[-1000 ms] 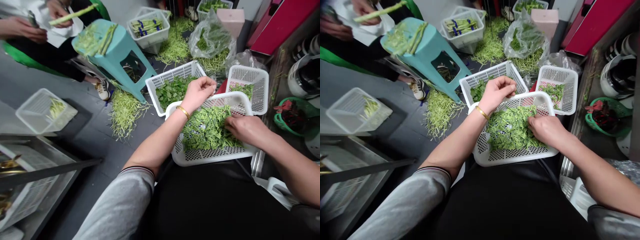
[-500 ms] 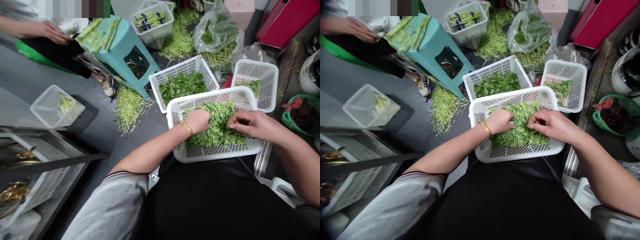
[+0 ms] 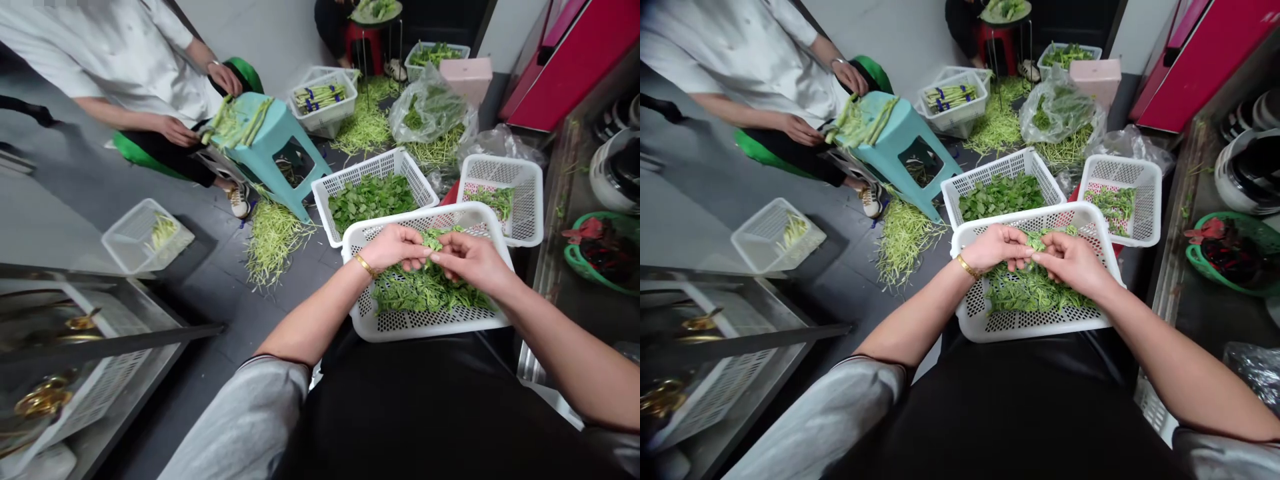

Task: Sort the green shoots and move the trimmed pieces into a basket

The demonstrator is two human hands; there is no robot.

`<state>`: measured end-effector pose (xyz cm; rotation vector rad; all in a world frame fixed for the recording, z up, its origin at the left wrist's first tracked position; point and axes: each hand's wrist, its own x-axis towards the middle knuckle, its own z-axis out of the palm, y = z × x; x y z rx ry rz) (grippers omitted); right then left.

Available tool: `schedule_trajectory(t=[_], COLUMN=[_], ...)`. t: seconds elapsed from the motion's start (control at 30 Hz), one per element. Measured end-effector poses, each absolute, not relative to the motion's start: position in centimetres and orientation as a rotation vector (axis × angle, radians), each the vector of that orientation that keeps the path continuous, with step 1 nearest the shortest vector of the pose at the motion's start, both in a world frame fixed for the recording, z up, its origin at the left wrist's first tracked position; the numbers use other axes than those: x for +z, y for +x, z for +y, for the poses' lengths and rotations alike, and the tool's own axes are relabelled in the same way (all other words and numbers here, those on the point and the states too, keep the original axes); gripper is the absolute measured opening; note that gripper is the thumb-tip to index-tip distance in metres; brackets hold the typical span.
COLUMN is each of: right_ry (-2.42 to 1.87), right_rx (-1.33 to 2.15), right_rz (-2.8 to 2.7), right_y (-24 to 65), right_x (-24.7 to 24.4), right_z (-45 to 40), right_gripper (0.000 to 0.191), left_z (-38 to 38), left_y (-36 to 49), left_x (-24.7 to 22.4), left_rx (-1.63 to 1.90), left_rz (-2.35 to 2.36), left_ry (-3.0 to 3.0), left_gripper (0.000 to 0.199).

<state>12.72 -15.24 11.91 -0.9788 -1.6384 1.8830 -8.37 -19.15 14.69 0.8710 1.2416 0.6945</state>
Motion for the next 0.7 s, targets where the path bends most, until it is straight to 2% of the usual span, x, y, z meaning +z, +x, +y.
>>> schedule_trajectory(t=[0.2, 0.3, 0.37, 0.47, 0.53, 0.57, 0.63, 0.7], right_ry=[-1.002, -1.026, -1.018, -0.953, -0.909, -0.902, -0.944, -1.022], right_rx=[1.863, 1.837, 1.85, 1.861, 1.718, 1.594, 1.297, 1.009], right_rz=[-1.285, -1.22, -1.297, -1.593, -1.862, -1.977, -2.124, -2.238], right_y=[13.2, 14.5, 14.6, 13.4, 12.3, 11.9, 11.8, 12.4], right_x=[12.4, 12.9, 13.2, 13.9, 14.8, 15.3, 15.9, 15.7], right_z=[-14.0, -13.3, -13.3, -13.9, -14.1, -14.1, -13.7, -13.3], right_gripper=[0.055, 0.054, 0.054, 0.05, 0.043, 0.042, 0.04, 0.031], left_z=[-19.7, -19.9, -19.7, -19.0, -18.6, -18.4, -18.2, -18.1], left_y=[-9.4, -10.1, -10.0, -9.2, -8.6, -8.4, -8.4, -8.9], left_x=[14.8, 15.0, 15.0, 15.1, 15.2, 15.2, 15.2, 15.2], left_rx=[0.881, 0.615, 0.429, 0.566, 0.702, 0.719, 0.691, 0.709], left_rz=[1.189, 0.996, 0.972, 1.128, 1.136, 1.114, 1.089, 1.085], left_ry=[0.932, 1.23, 1.366, 1.146, 0.847, 0.726, 0.581, 0.509], left_gripper=[0.024, 0.019, 0.022, 0.043, 0.06, 0.062, 0.058, 0.051])
